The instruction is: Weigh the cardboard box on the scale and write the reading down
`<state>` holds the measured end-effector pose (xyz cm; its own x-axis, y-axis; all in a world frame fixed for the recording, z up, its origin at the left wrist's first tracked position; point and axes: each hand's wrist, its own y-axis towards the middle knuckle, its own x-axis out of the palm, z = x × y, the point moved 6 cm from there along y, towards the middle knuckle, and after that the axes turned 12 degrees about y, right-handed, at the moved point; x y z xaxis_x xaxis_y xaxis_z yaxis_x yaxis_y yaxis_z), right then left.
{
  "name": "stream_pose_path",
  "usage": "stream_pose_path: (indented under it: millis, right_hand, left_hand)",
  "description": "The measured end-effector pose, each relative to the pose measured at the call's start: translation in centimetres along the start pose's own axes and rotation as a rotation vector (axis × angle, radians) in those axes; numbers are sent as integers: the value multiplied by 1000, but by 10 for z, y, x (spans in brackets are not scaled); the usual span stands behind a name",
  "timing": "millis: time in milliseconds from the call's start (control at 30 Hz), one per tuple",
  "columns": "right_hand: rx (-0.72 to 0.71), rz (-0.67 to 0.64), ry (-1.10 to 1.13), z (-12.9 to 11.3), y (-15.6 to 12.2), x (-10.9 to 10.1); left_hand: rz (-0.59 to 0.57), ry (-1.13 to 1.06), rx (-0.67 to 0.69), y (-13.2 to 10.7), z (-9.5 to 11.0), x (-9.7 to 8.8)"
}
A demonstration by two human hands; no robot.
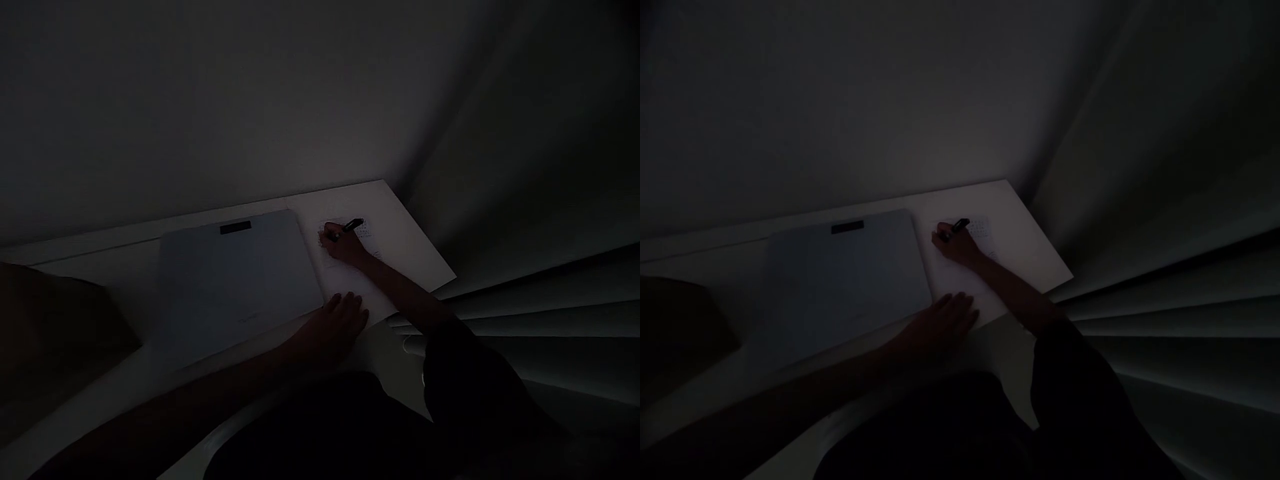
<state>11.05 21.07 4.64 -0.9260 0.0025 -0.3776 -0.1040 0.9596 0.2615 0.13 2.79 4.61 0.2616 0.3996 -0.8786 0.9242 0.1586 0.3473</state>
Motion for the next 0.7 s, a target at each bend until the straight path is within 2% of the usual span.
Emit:
stream_pose_path:
  millis: [200, 300, 433, 500, 700]
  right_hand:
    - [-12, -45, 7, 0, -1, 2]
    - [-56, 43, 30, -5, -3, -5]
    - [101, 173, 194, -2, -5, -15]
    - [148, 161, 218, -2, -6, -13]
    - [167, 24, 195, 1, -5, -2]
  left_hand:
    - [-52, -21, 20, -2, 0, 2]
    - [-14, -34, 2, -1, -1, -1]
    - [-59, -36, -12, 2, -3, -5]
    - [-104, -31, -12, 3, -4, -5]
    - [-103, -37, 32, 1, -1, 0]
